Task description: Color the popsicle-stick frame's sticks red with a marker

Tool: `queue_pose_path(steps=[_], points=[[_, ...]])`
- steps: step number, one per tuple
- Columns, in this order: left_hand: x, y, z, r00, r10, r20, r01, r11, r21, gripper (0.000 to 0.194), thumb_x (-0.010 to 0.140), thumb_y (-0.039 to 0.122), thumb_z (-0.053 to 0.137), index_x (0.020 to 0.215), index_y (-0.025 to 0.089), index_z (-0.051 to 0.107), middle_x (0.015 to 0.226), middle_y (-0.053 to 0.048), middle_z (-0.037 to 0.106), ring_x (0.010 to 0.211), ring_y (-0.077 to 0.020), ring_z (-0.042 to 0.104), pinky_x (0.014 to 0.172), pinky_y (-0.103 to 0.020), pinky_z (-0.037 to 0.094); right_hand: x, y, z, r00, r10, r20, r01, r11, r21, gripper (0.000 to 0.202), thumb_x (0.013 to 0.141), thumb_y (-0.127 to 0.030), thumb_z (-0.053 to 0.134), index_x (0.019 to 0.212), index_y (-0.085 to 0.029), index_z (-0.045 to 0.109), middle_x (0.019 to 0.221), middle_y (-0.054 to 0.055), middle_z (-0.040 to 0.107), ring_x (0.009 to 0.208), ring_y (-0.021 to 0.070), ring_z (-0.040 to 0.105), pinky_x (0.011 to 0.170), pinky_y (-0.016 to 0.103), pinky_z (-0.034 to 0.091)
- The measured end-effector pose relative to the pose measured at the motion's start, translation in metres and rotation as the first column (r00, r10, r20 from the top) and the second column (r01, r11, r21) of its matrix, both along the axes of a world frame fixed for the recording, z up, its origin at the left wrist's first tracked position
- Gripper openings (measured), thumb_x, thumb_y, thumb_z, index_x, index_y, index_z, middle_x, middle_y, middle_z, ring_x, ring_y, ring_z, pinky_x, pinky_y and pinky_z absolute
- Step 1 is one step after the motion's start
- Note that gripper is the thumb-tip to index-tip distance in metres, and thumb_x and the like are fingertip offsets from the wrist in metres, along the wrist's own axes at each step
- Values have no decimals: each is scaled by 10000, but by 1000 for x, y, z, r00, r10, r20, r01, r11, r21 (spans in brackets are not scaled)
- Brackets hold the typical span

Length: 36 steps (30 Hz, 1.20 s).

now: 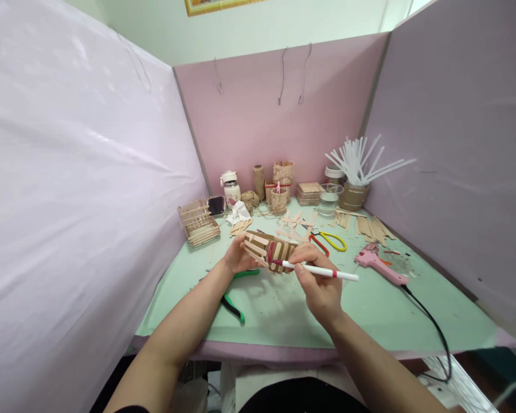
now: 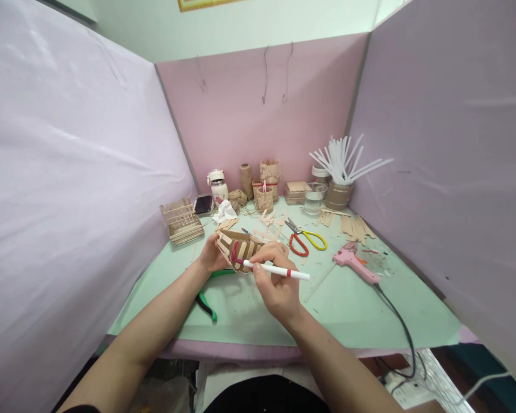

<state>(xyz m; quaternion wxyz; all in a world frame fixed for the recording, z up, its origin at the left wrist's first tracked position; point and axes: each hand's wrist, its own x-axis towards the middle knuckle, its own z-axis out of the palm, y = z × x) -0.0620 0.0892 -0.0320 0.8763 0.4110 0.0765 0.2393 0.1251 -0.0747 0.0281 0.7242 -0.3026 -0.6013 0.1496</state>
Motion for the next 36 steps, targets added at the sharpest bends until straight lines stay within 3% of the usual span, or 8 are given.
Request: queue_pose_path(steps=[9, 18, 28, 36], points=[[0, -1, 0, 999, 22, -27, -21, 1000, 15, 654, 789, 596, 671, 1266, 148, 666, 1211, -140, 739, 1114, -340, 675, 993, -493, 461, -1, 0, 2, 999, -39, -7, 39, 999, -14, 101, 917, -246, 593, 838, -235, 655, 742, 12, 660, 727, 184, 588, 709, 373, 437], [0, 0, 0, 1000, 21, -5, -21, 1000, 22, 597, 779, 574, 691, 1196, 146, 703, 1106, -118, 772, 983, -293, 717, 910, -412, 502, 0, -1, -1, 1000, 25, 10, -25, 1000, 15, 100, 909, -195, 590, 855, -245, 658, 741, 4, 689, 731, 181, 569, 722, 366, 424], [0, -2, 1, 1000, 8, -10, -8, 1000, 13, 627, 787, 573, 680, 1259, 160, 673, 1203, -133, 745, 1085, -326, 693, 965, -485, 494, -2, -1, 1, 1000, -7, -14, 7, 1000, 8, 96, 920, -214, 594, 861, -245, 663, 752, 4, 674, 745, 182, 580, 730, 358, 425], [1, -1, 2, 1000, 9, -3, -8, 1000, 17, 587, 782, 569, 683, 1198, 155, 708, 1131, -122, 770, 1019, -305, 716, 927, -427, 503, -1, -2, 0, 1000, 26, 11, -26, 1000, 16, 96, 906, -191, 598, 859, -244, 663, 740, -2, 669, 741, 178, 575, 728, 358, 419]])
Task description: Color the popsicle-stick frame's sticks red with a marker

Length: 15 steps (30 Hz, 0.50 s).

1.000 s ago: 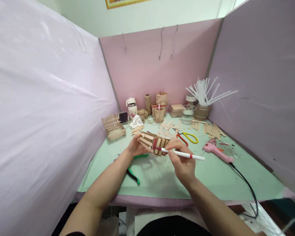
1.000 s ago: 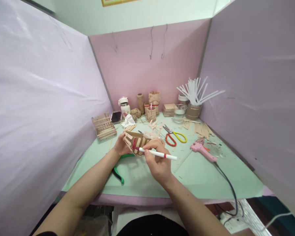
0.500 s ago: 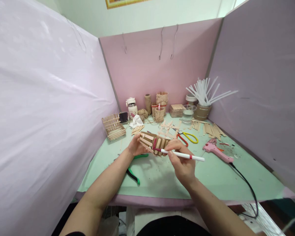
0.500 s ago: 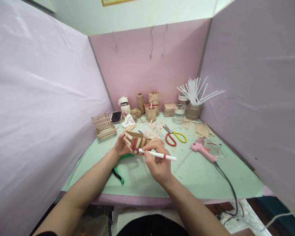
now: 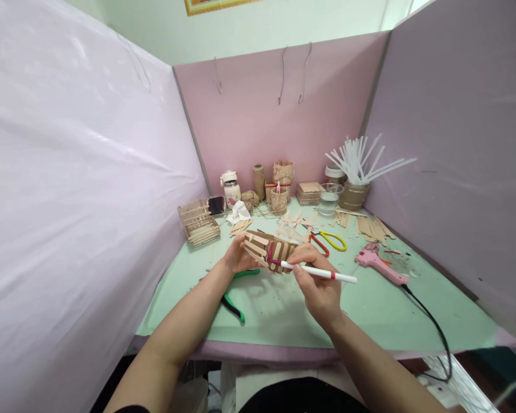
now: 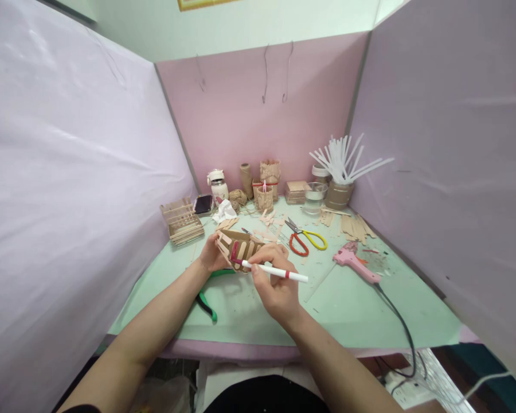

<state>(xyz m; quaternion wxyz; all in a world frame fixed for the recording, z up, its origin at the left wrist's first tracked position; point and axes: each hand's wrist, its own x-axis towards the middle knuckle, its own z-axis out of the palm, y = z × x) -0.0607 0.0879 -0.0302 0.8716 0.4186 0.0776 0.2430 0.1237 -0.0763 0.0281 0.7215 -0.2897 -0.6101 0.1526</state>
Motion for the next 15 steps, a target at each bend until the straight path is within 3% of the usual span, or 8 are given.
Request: queue_pose_path(steps=[15], points=[[-1, 0, 0, 1000, 8, -19, -8, 1000, -14, 629, 776, 566, 687, 1244, 147, 676, 1164, -136, 756, 1047, -322, 703, 972, -477, 485, 0, -1, 1, 1000, -25, -5, 25, 1000, -16, 92, 917, -218, 587, 857, -237, 655, 729, 6, 664, 734, 182, 575, 720, 376, 431]])
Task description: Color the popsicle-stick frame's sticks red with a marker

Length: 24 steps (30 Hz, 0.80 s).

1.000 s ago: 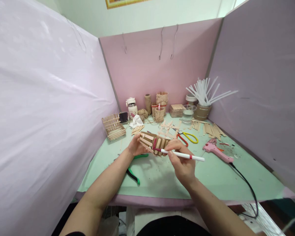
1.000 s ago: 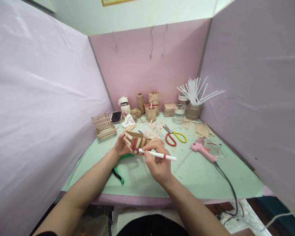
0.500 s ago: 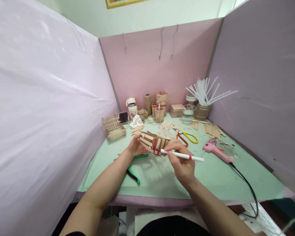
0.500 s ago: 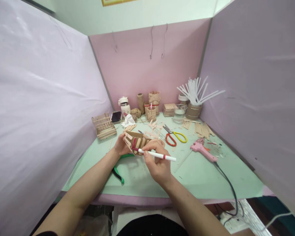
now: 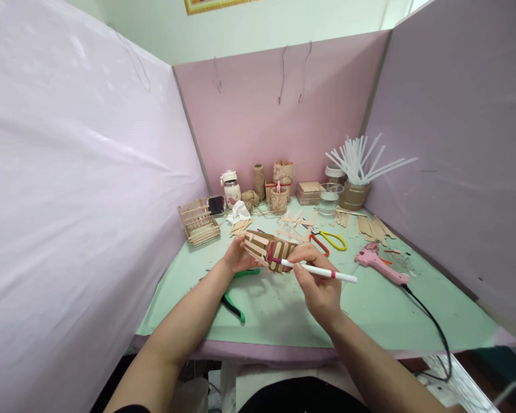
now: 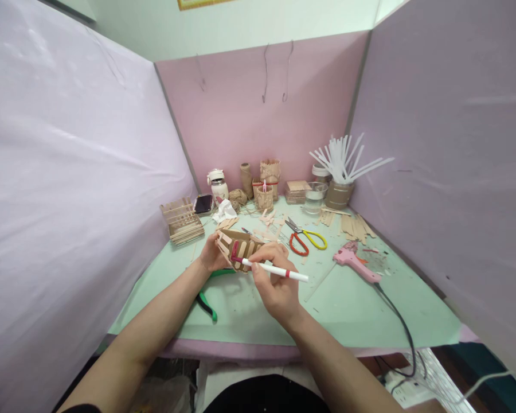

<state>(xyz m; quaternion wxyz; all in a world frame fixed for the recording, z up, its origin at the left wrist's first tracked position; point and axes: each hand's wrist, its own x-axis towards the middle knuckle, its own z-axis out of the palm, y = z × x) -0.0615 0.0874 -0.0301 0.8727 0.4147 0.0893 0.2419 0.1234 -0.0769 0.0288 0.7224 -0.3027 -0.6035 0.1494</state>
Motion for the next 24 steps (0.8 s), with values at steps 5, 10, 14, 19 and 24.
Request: queue_pose_path(steps=[5, 10, 14, 19, 24], points=[[-1, 2, -3, 1000, 13, 14, -13, 1000, 14, 598, 794, 573, 666, 1219, 153, 687, 1115, -117, 768, 1019, -304, 711, 973, -454, 478, 0, -1, 3, 1000, 7, 17, -6, 1000, -14, 91, 903, -213, 593, 845, -240, 657, 725, 8, 661, 729, 184, 577, 708, 375, 427], [-1, 4, -6, 1000, 27, -2, -27, 999, 37, 629, 810, 607, 633, 1238, 149, 678, 1126, -130, 762, 1049, -320, 695, 983, -471, 459, 0, -1, 3, 1000, 11, 17, -11, 1000, -9, 94, 896, -202, 590, 840, -237, 657, 726, 6, 662, 731, 184, 578, 709, 371, 425], [-1, 5, -7, 999, 41, 3, -41, 998, 48, 604, 813, 601, 629, 1217, 156, 688, 1117, -122, 765, 1030, -312, 697, 973, -460, 463, 0, 1, 2, 1000, 12, 4, -12, 1000, 6, 102, 890, -190, 590, 823, -239, 651, 719, 0, 658, 722, 180, 570, 706, 366, 422], [-1, 4, -7, 999, 36, 9, -36, 998, 46, 595, 806, 589, 639, 1210, 155, 690, 1111, -116, 767, 1003, -297, 705, 965, -446, 472, 0, 1, 2, 1000, -3, -2, 3, 1000, 5, 102, 889, -206, 584, 811, -238, 641, 718, 4, 648, 723, 186, 572, 699, 369, 424], [0, 3, -6, 998, 56, 4, -56, 997, 47, 609, 793, 588, 660, 1214, 149, 687, 1106, -126, 768, 1011, -309, 706, 964, -458, 478, 0, 0, 3, 1000, -3, 9, 3, 1000, -2, 99, 889, -211, 586, 815, -238, 645, 713, 4, 646, 718, 186, 574, 698, 370, 426]])
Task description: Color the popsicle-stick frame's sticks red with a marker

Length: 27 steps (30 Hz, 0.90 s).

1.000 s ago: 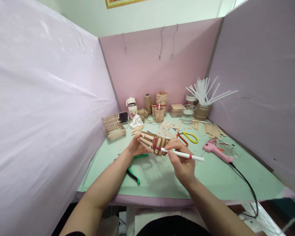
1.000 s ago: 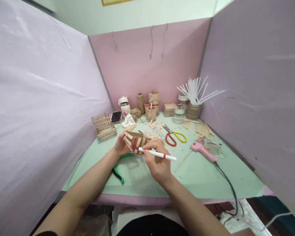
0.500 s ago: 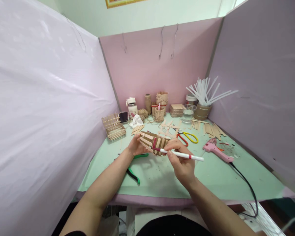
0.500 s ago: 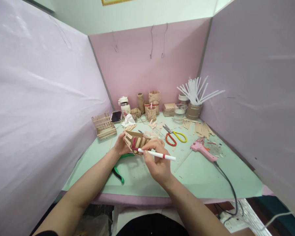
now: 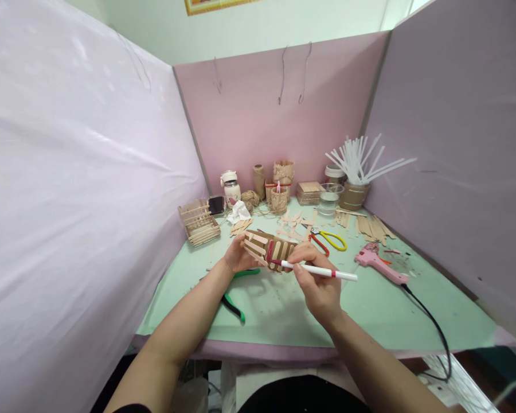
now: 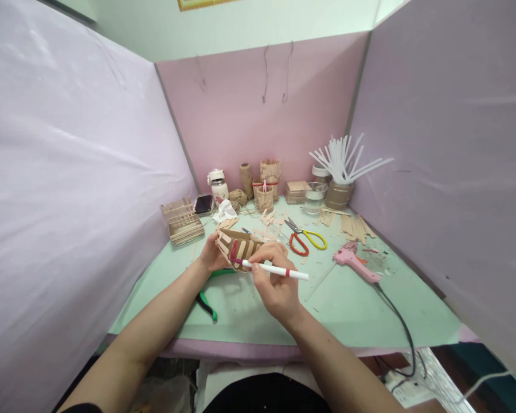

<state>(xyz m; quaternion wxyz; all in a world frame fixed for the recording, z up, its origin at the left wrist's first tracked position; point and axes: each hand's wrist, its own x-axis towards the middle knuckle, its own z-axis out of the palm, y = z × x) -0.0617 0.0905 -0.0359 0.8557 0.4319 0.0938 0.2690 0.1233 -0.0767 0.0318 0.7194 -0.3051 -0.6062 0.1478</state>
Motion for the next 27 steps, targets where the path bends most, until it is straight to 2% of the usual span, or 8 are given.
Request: queue_pose_path(steps=[7, 13, 17, 27], points=[[2, -2, 3, 1000, 3, 11, -3, 1000, 15, 631, 783, 592, 669, 1221, 137, 681, 1098, -139, 769, 995, -311, 718, 945, -456, 502, 1, 0, 0, 1000, 1, 12, -1, 1000, -12, 97, 901, -226, 587, 826, -239, 647, 734, 16, 670, 731, 189, 586, 705, 377, 431], [1, -2, 3, 999, -31, 12, 31, 1000, 0, 591, 791, 581, 670, 1208, 165, 695, 1105, -108, 777, 994, -292, 724, 940, -435, 510, 0, 1, -2, 1000, 8, -1, -8, 1000, 9, 100, 899, -209, 583, 825, -239, 643, 731, 9, 658, 730, 185, 569, 709, 372, 426], [2, -3, 4, 999, -33, 6, 33, 999, -3, 628, 778, 592, 677, 1221, 147, 691, 1130, -129, 771, 1022, -312, 717, 953, -450, 502, 0, 1, -2, 1000, 6, -10, -6, 1000, 9, 96, 899, -200, 583, 841, -242, 649, 734, 4, 650, 737, 184, 571, 710, 368, 424], [0, 0, 0, 1000, -22, 15, 22, 1000, -19, 571, 825, 578, 623, 1209, 162, 692, 1121, -112, 775, 1017, -304, 719, 975, -454, 481, 0, 0, -4, 1000, -11, -10, 11, 1000, -15, 100, 902, -249, 586, 823, -244, 647, 716, 12, 650, 732, 196, 583, 702, 378, 443]])
